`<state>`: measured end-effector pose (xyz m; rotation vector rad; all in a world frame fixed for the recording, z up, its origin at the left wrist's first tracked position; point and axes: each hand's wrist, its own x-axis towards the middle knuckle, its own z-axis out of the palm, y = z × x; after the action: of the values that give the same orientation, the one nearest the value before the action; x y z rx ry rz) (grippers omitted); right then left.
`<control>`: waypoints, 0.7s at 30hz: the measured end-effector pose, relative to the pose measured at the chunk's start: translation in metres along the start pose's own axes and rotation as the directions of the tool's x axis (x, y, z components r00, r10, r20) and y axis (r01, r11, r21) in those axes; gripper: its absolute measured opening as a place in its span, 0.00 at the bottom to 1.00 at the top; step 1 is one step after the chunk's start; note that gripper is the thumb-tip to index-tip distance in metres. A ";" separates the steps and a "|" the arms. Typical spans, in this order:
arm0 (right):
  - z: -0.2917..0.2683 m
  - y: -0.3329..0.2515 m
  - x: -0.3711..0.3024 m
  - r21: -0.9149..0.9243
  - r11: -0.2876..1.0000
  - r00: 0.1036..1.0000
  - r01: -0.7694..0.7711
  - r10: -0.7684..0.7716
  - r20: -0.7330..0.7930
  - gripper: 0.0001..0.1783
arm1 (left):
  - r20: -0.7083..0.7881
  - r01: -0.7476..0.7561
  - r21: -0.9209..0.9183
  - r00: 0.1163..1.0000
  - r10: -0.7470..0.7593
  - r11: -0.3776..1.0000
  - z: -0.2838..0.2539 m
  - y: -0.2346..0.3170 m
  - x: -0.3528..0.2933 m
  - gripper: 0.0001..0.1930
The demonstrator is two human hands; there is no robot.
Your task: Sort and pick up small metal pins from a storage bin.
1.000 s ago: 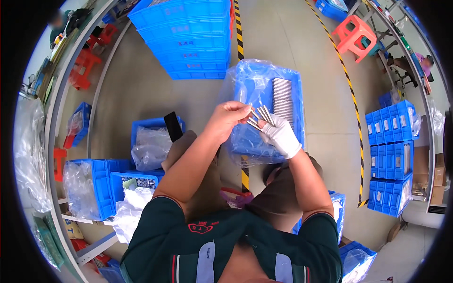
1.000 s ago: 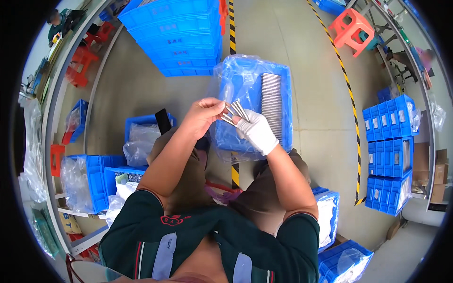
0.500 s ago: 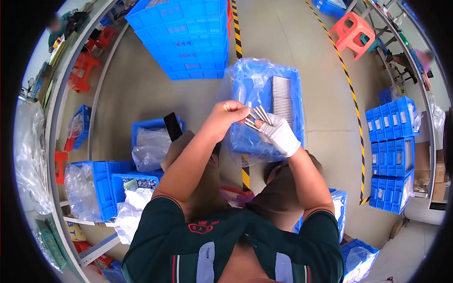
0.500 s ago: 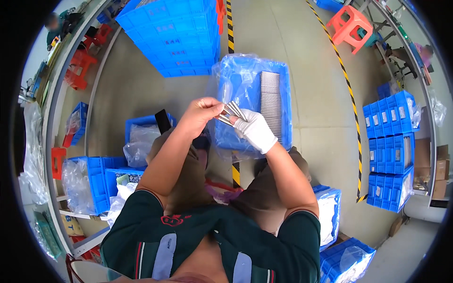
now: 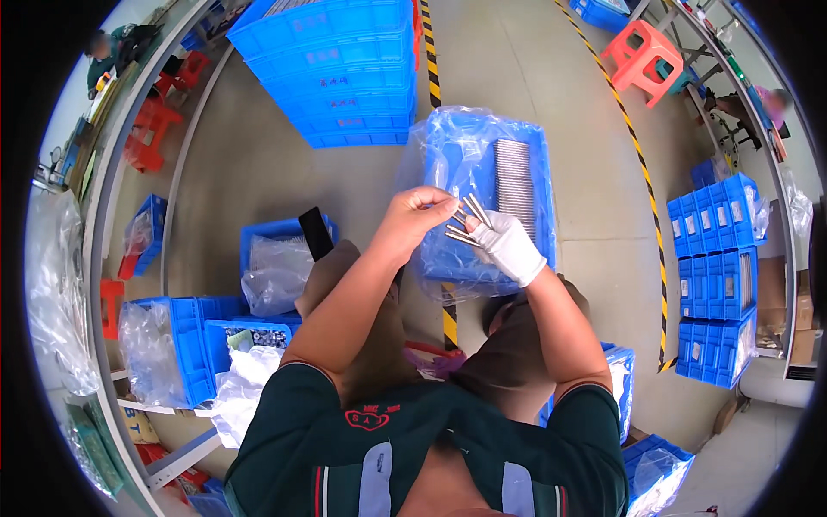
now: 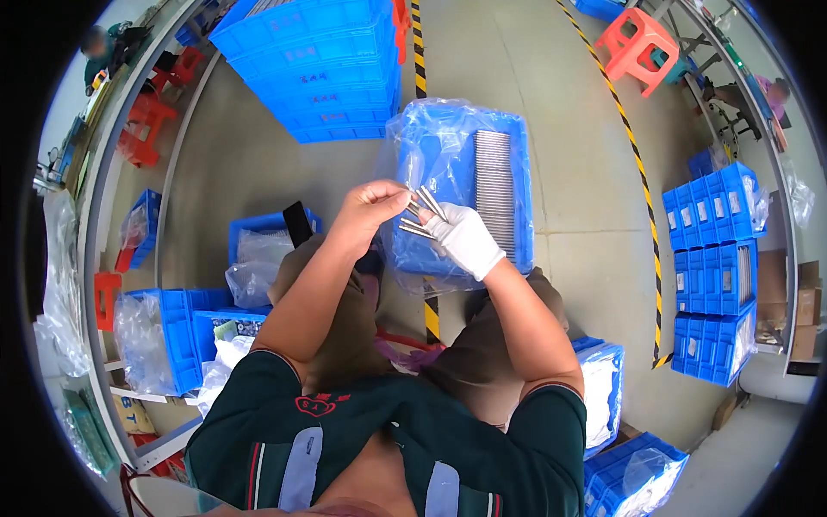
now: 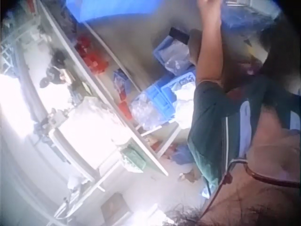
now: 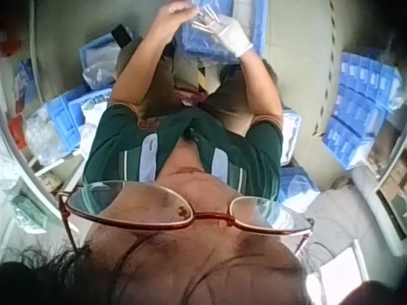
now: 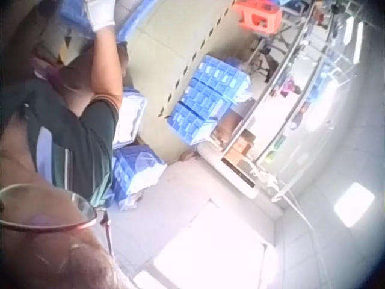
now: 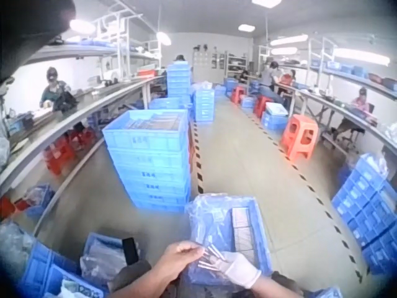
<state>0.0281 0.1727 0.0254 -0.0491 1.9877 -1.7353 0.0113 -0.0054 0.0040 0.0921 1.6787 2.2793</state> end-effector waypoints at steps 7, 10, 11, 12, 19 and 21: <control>0.004 0.003 0.002 -0.148 0.988 0.992 0.042 -0.058 -0.107 0.16 | -0.037 -0.160 0.105 0.986 0.164 0.982 0.000 -0.009 0.002 0.06; 0.005 0.005 0.003 -0.090 0.996 0.995 0.005 -0.014 -0.101 0.16 | -0.049 -0.145 0.127 0.987 0.152 0.981 0.003 -0.015 0.001 0.06; 0.005 0.006 0.003 -0.108 0.994 0.993 0.024 -0.036 -0.112 0.16 | -0.081 -0.144 0.064 0.986 0.149 0.988 0.008 -0.019 -0.001 0.06; 0.006 0.006 0.002 -0.110 0.994 0.993 0.024 -0.036 -0.112 0.16 | -0.113 -0.144 0.002 0.983 0.143 0.990 0.011 -0.020 -0.002 0.06; 0.001 -0.001 0.000 0.036 0.999 0.999 -0.032 0.032 -0.012 0.15 | -0.167 -0.128 -0.003 0.978 0.126 0.992 0.004 -0.007 0.000 0.07; 0.001 -0.004 -0.002 0.107 0.991 0.996 -0.086 0.081 0.047 0.15 | -0.106 -0.084 -0.078 0.991 0.076 0.993 0.005 -0.004 0.002 0.08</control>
<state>0.0291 0.1716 0.0293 0.0333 1.8356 -1.7705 0.0117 0.0010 0.0015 0.0242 1.6554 2.4485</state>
